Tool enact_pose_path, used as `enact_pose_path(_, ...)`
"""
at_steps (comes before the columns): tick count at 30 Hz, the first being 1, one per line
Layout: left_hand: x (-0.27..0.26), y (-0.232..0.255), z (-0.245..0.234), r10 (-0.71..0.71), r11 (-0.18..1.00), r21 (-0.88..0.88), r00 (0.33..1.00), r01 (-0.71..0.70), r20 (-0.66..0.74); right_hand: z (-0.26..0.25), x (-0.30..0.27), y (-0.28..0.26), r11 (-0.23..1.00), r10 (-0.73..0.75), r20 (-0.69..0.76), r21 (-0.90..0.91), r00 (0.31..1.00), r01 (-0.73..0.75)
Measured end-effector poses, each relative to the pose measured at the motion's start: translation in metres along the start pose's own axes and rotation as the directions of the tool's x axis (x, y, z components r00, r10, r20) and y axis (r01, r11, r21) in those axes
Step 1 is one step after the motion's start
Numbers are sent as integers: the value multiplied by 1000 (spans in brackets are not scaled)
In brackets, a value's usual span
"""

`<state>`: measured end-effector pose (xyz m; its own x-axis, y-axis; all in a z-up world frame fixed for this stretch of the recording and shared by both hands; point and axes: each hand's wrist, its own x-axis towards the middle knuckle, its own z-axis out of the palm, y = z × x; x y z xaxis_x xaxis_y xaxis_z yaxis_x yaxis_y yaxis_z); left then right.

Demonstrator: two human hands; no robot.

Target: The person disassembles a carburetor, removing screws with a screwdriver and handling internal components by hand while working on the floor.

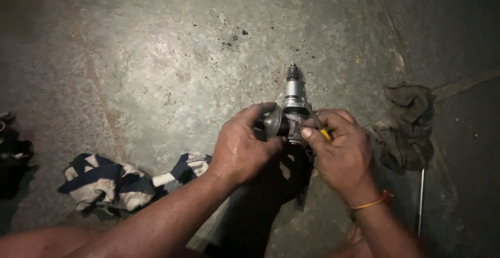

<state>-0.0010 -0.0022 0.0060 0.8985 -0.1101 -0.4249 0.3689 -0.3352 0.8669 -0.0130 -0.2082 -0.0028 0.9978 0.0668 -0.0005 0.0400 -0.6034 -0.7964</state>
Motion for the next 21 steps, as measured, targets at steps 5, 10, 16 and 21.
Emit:
enact_pose_path(5, -2, 8, -2, -73, 997, 3, 997, 73, 28, -5, 4, -6, 967, 242, -5, -84, 970, -242)
enact_pose_path(10, -4, 9, -1, -44, 999, 15, 999, 44, 1, -12, 8, -18, 961, 253, 6, -116, 967, -251)
enact_pose_path(16, -5, 9, 0, 12, 999, 48, 1000, -11, -22, -15, 10, -24, 985, 135, 23, -110, 991, -132)
enact_pose_path(21, -6, 8, 0, 2, 999, 51, 1000, -1, -16, -14, 15, -32, 969, 100, 19, -227, 995, -93)
